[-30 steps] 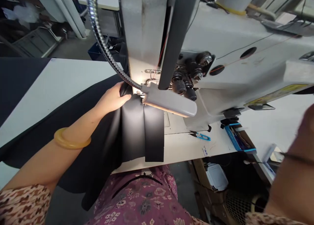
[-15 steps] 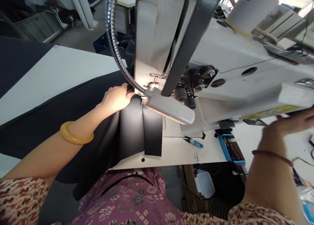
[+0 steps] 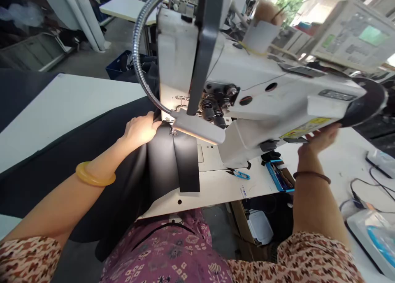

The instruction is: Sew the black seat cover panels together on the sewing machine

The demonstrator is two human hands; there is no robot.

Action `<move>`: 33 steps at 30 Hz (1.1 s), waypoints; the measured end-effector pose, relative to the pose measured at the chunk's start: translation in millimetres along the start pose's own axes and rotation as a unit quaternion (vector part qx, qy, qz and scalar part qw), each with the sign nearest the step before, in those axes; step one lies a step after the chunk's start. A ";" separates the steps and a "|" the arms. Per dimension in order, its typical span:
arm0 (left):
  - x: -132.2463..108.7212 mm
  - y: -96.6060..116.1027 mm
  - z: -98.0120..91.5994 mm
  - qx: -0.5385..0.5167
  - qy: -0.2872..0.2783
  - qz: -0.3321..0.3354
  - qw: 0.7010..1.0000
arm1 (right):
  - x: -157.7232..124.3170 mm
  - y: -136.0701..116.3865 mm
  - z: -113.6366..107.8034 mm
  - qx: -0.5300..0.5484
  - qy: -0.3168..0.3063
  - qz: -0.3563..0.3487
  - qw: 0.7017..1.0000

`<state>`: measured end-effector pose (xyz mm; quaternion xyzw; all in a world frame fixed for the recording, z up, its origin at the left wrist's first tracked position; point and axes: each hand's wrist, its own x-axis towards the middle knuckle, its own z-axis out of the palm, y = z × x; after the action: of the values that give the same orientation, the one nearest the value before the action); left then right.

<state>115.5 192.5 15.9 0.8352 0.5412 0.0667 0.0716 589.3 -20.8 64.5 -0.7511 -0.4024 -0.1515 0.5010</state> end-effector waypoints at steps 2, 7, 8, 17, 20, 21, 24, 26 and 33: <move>1.2 -1.4 -2.6 0.006 -0.003 0.004 1.000 | 1.1 24.1 29.6 0.021 0.104 0.134 0.985; -7.0 -33.6 -20.8 0.047 -0.001 -0.048 0.998 | -30.8 24.4 19.2 0.016 0.279 0.153 0.948; -10.3 -45.6 -26.7 0.059 0.000 -0.055 0.997 | -50.0 19.2 15.3 -0.016 0.267 0.128 0.955; -56.8 -144.3 -66.3 0.193 -0.023 -0.227 0.954 | -243.2 26.2 75.0 -0.167 -0.265 -0.007 0.950; -92.8 -146.6 -67.1 0.193 -0.047 -0.182 0.963 | -255.6 41.1 86.4 -0.201 -0.313 0.010 0.928; -103.8 -143.4 -65.9 0.194 -0.054 -0.165 0.965 | -254.6 43.4 88.1 -0.211 -0.324 0.020 0.922; -127.1 -130.1 -59.1 0.200 -0.061 -0.153 0.966 | -249.5 33.5 92.6 -0.221 -0.334 0.080 0.913; -134.9 -123.1 -54.3 0.193 -0.060 -0.154 0.967 | -253.5 7.8 99.7 -0.200 -0.334 0.128 0.912; -142.0 -114.8 -49.0 0.188 -0.068 -0.129 0.971 | -295.9 -160.2 165.2 0.253 -0.564 0.224 0.754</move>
<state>-54.0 111.5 37.2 0.7592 0.6413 -0.1031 -0.0417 252.7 17.7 -95.8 -0.6151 -0.4555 0.5234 0.3744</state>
